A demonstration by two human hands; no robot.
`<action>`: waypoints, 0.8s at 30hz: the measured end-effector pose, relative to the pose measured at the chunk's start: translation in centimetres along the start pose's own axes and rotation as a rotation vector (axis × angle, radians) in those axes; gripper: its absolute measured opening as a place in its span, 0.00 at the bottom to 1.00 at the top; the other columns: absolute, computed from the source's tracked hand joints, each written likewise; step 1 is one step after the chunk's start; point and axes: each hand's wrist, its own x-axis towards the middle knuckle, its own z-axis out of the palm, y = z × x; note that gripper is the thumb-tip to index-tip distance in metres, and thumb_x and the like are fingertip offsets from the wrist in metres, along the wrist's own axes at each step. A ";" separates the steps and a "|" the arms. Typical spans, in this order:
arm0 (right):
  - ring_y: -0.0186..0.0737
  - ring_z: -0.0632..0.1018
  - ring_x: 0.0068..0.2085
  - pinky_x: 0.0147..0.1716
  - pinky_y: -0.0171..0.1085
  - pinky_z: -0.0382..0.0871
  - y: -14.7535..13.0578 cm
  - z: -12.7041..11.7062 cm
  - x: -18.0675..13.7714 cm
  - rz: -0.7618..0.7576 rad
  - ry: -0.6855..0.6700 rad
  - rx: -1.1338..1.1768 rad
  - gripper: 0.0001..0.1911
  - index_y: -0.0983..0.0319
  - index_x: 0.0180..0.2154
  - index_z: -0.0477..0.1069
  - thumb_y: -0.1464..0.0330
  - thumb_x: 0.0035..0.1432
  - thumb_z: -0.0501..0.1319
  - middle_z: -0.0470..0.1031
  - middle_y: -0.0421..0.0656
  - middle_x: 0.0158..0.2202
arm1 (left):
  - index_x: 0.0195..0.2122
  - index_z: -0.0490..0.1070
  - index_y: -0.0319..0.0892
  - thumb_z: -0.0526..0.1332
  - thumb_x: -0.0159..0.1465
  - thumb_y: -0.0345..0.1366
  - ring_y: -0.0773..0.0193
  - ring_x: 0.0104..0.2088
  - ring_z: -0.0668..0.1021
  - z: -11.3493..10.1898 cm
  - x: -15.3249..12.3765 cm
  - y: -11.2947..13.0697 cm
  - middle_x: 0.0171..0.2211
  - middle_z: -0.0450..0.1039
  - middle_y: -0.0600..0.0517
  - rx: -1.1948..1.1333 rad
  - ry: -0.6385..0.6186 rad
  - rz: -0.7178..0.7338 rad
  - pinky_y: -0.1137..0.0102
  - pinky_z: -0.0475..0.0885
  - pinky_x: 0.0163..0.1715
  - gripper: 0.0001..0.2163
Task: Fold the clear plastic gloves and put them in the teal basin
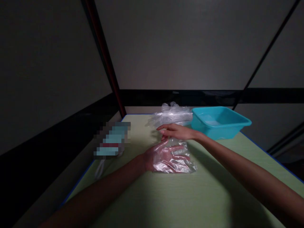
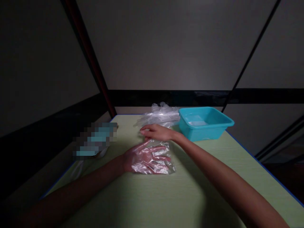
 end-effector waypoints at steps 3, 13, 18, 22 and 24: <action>0.32 0.72 0.28 0.31 0.33 0.67 -0.4 0.8 1.9 0.120 -0.103 0.078 0.13 0.66 0.40 0.68 0.64 0.58 0.54 0.71 0.42 0.28 | 0.53 0.56 0.34 0.44 0.62 0.43 0.48 0.48 0.69 0.1 -0.1 0.0 0.44 0.67 0.40 0.012 0.007 0.007 0.56 0.52 0.47 0.22; 0.24 0.68 0.20 0.17 0.24 0.58 -0.3 1.8 2.6 0.088 -0.253 0.400 0.22 0.65 0.45 0.61 0.77 0.47 0.61 0.68 0.34 0.22 | 0.49 0.61 0.37 0.42 0.62 0.45 0.55 0.44 0.72 0.0 0.0 -0.4 0.38 0.69 0.45 0.056 -0.020 0.017 0.61 0.60 0.42 0.21; 0.27 0.71 0.24 0.22 0.26 0.62 -0.3 1.7 2.3 -0.024 -0.287 0.477 0.24 0.64 0.45 0.60 0.80 0.45 0.61 0.69 0.35 0.25 | 0.48 0.62 0.40 0.47 0.59 0.47 0.55 0.42 0.73 -0.3 0.1 -0.4 0.35 0.69 0.48 0.067 -0.026 0.014 0.64 0.63 0.40 0.21; 0.27 0.70 0.25 0.24 0.27 0.64 -0.6 1.6 1.9 -0.133 -0.217 0.441 0.23 0.63 0.45 0.60 0.80 0.45 0.60 0.67 0.34 0.25 | 0.50 0.60 0.38 0.43 0.60 0.47 0.54 0.45 0.72 -0.4 0.1 -0.3 0.37 0.69 0.47 0.096 -0.041 0.011 0.62 0.60 0.42 0.22; 0.27 0.70 0.25 0.25 0.28 0.64 -1.0 1.7 1.6 -0.192 -0.180 0.402 0.23 0.64 0.45 0.60 0.81 0.45 0.60 0.66 0.34 0.25 | 0.50 0.59 0.37 0.42 0.60 0.46 0.52 0.46 0.71 -0.4 0.1 -0.3 0.40 0.68 0.45 0.092 -0.043 0.010 0.60 0.57 0.44 0.23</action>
